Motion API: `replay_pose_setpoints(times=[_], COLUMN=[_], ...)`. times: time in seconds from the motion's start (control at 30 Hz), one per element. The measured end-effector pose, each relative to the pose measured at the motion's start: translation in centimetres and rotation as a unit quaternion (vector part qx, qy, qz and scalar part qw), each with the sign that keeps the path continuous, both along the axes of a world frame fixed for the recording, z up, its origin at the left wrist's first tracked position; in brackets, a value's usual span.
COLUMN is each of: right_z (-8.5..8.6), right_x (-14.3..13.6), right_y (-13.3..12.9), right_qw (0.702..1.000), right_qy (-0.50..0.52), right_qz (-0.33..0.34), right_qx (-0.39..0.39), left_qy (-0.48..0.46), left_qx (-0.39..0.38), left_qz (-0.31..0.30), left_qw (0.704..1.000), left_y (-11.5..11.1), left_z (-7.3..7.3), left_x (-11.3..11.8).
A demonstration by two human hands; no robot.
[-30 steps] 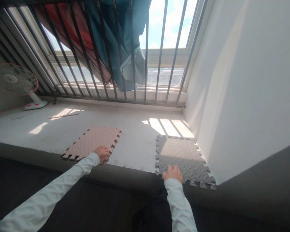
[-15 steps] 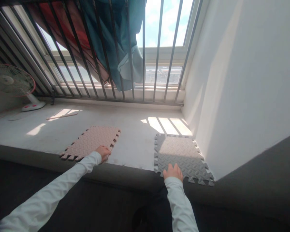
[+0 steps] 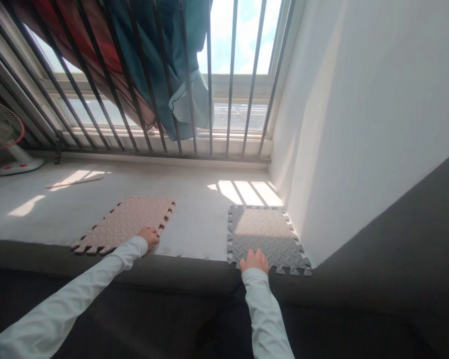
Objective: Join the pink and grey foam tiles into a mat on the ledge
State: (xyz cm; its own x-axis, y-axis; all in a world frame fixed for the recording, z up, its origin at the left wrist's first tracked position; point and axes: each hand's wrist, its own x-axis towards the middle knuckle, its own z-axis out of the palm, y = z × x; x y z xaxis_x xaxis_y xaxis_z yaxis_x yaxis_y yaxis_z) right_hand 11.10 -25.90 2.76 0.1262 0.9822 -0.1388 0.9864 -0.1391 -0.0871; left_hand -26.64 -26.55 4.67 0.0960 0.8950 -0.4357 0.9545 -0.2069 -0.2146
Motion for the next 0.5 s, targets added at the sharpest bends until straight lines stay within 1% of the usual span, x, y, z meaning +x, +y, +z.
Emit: replay_pose_setpoints(times=[0.07, 0.13, 0.17, 0.2, 0.27, 0.33, 0.37, 0.4, 0.43, 0.47, 0.5], right_z=[0.0, -0.3, -0.4, -0.7, -1.1, -1.4, -1.5, -1.4, -1.3, -1.1, -0.9], right_x=[0.1, 0.1, 0.0, -0.2, -0.6, -1.2, -1.5, -1.8, -2.1, -2.3, -2.4], right_y=[-0.1, -0.3, -0.3, -0.3, -0.2, -0.1, 0.0, 0.0, 0.0, 0.0, -0.1], right_qw=[1.000, 0.998, 0.997, 0.997, 0.996, 0.991, 0.989, 0.987, 0.984, 0.981, 0.979], right_qy=[0.004, -0.004, -0.015, -0.030, -0.060, -0.070, -0.069, -0.066, -0.064, -0.062, -0.061], right_qz=[0.013, 0.031, 0.040, 0.048, 0.063, 0.085, 0.095, 0.105, 0.117, 0.127, 0.134], right_qx=[-0.018, -0.053, -0.058, -0.049, 0.013, 0.077, 0.094, 0.104, 0.117, 0.130, 0.140], left_qy=[0.001, -0.015, -0.026, -0.036, -0.042, -0.086, -0.140, -0.216, -0.306, -0.396, -0.476], left_qx=[0.001, 0.016, 0.027, 0.037, 0.053, 0.091, 0.115, 0.137, 0.149, 0.139, 0.115], left_qz=[-0.009, -0.013, -0.010, -0.003, 0.013, 0.026, 0.031, 0.036, 0.047, 0.064, 0.098], left_qw=[1.000, 1.000, 0.999, 0.999, 0.998, 0.992, 0.983, 0.966, 0.939, 0.905, 0.866], left_y=[0.3, 0.4, 0.4, 0.3, 0.1, -0.3, -0.6, -0.8, -0.9, -1.1, -1.2], left_z=[-0.4, -0.9, -1.1, -1.3, -1.7, -2.0, -2.3, -2.6, -2.9, -3.3, -3.6], left_x=[0.0, -0.4, -0.6, -0.8, -0.6, 0.9, 2.2, 3.8, 5.7, 7.9, 10.3])
